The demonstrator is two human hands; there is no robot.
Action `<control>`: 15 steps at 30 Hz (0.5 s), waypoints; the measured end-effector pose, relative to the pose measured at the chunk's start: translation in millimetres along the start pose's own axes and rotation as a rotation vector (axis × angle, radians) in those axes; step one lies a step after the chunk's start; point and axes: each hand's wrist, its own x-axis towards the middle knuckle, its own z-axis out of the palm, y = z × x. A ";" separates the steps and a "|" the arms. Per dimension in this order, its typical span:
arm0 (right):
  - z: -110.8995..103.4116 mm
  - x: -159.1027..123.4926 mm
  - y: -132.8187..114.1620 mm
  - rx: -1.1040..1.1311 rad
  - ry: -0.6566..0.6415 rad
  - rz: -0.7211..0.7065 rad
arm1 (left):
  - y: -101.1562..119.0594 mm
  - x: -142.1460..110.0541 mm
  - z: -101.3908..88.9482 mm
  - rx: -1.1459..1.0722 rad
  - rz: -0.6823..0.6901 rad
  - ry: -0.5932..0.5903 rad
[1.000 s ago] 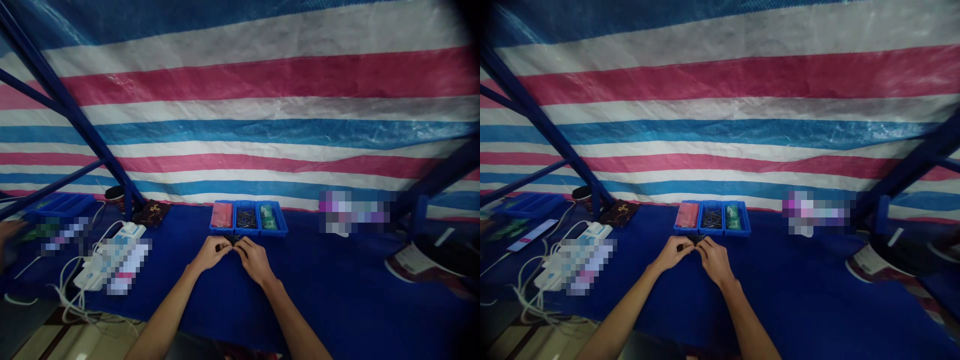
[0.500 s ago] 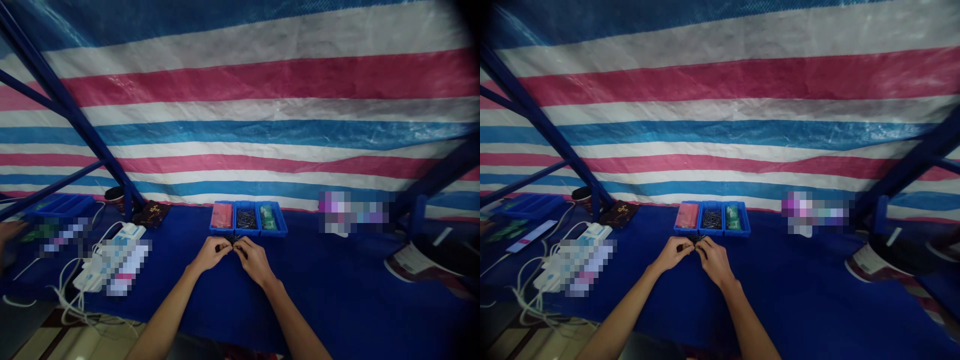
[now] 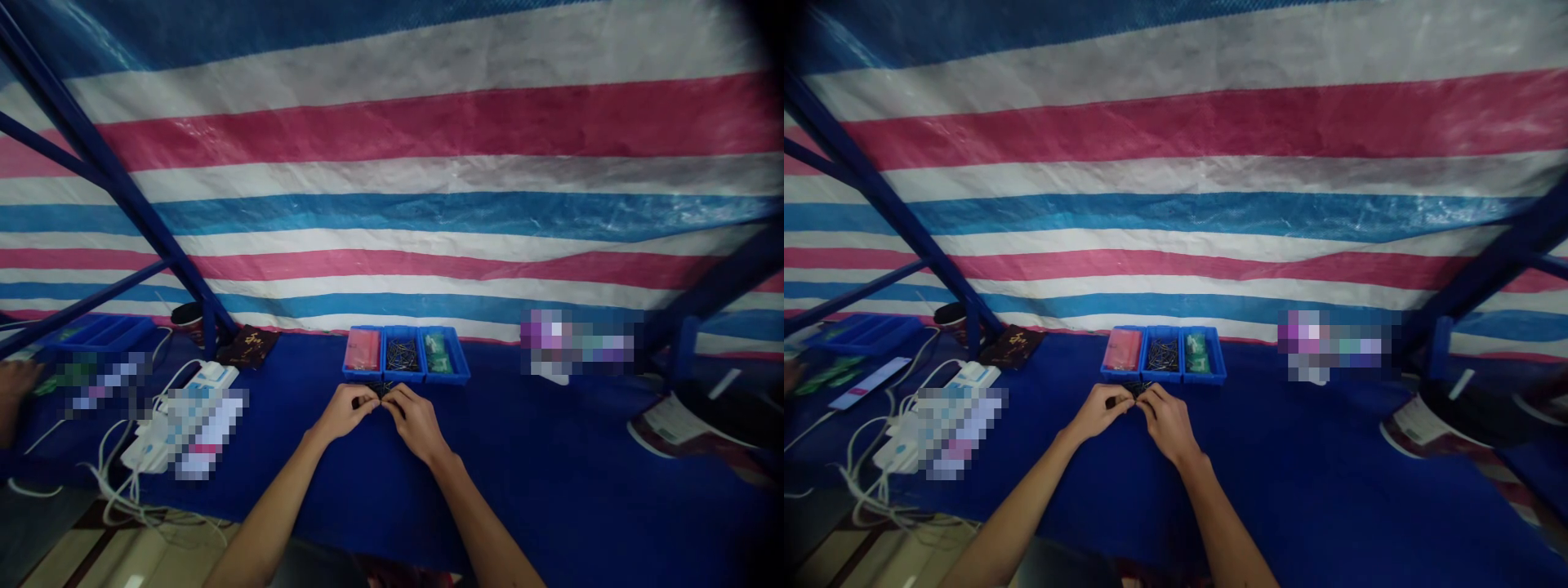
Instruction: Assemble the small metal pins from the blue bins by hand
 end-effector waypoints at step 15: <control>0.8 0.0 0.0 -0.005 -0.023 0.017 | 2.1 -0.5 -1.0 0.005 0.000 -0.005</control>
